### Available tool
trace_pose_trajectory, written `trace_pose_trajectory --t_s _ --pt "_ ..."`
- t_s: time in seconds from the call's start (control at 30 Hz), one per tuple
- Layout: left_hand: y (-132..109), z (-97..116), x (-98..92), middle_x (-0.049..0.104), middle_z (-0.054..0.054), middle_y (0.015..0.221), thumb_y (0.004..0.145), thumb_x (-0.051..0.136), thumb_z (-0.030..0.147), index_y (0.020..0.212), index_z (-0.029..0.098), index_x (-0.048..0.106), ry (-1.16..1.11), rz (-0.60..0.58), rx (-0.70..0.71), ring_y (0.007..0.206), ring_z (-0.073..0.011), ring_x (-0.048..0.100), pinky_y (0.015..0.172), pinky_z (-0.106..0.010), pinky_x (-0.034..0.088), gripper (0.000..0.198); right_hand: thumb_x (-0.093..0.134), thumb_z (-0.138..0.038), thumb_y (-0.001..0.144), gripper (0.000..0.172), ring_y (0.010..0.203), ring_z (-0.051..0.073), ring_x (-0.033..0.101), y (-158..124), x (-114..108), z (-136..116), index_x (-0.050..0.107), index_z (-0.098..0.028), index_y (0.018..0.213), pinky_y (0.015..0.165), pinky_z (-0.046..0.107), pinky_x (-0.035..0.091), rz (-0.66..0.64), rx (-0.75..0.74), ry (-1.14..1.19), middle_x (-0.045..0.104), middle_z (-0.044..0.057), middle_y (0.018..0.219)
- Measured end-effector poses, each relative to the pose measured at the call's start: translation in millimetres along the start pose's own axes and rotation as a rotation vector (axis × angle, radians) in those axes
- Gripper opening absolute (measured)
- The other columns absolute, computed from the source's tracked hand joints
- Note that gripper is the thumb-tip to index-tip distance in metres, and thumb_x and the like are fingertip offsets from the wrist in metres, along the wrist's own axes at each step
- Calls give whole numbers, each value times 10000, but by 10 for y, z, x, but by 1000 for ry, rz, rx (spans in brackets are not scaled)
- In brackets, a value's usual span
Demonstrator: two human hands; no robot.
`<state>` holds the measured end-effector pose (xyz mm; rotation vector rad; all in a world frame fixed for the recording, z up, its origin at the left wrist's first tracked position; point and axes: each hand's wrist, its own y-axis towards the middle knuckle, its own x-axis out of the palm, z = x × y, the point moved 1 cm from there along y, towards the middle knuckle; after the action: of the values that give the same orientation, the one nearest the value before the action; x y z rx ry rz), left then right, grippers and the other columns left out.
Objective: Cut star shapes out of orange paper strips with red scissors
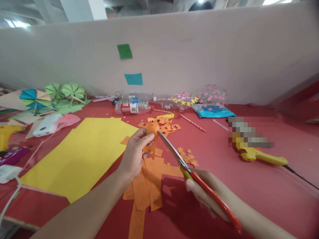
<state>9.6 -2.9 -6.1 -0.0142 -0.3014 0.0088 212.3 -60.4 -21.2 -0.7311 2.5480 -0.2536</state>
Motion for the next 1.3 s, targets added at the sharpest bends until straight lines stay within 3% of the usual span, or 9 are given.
trace_pose_trajectory --t_s 0.13,0.8,1.07,1.3 --pt "2 5 -9 445 57 613 743 645 282 688 189 507 6 42 1 484 -40 383 384 -151 220 175 370 -794 797 596 490 86 292 1 -7 -12 310 -223 637 435 217 227 -10 -67 -40 346 -64 551" --pt "-5 -27 -8 408 63 555 753 610 236 644 179 497 29 -40 31 456 -45 320 403 -156 249 167 369 -793 801 591 474 79 316 -1 -19 -32 304 -225 649 432 215 238 -56 -94 -3 384 -58 568" --pt "19 -10 35 549 34 624 757 583 224 727 168 575 -41 -124 29 483 -60 486 459 -180 375 64 386 -781 806 579 442 68 325 5 -13 24 330 -220 671 411 207 228 -84 -126 66 365 -70 553" --pt "11 -8 28 561 33 598 746 588 207 718 163 583 -60 -128 24 496 -67 505 466 -178 405 53 390 -782 804 583 426 58 325 4 -18 44 334 -218 669 382 194 226 -79 -106 75 378 -68 562"
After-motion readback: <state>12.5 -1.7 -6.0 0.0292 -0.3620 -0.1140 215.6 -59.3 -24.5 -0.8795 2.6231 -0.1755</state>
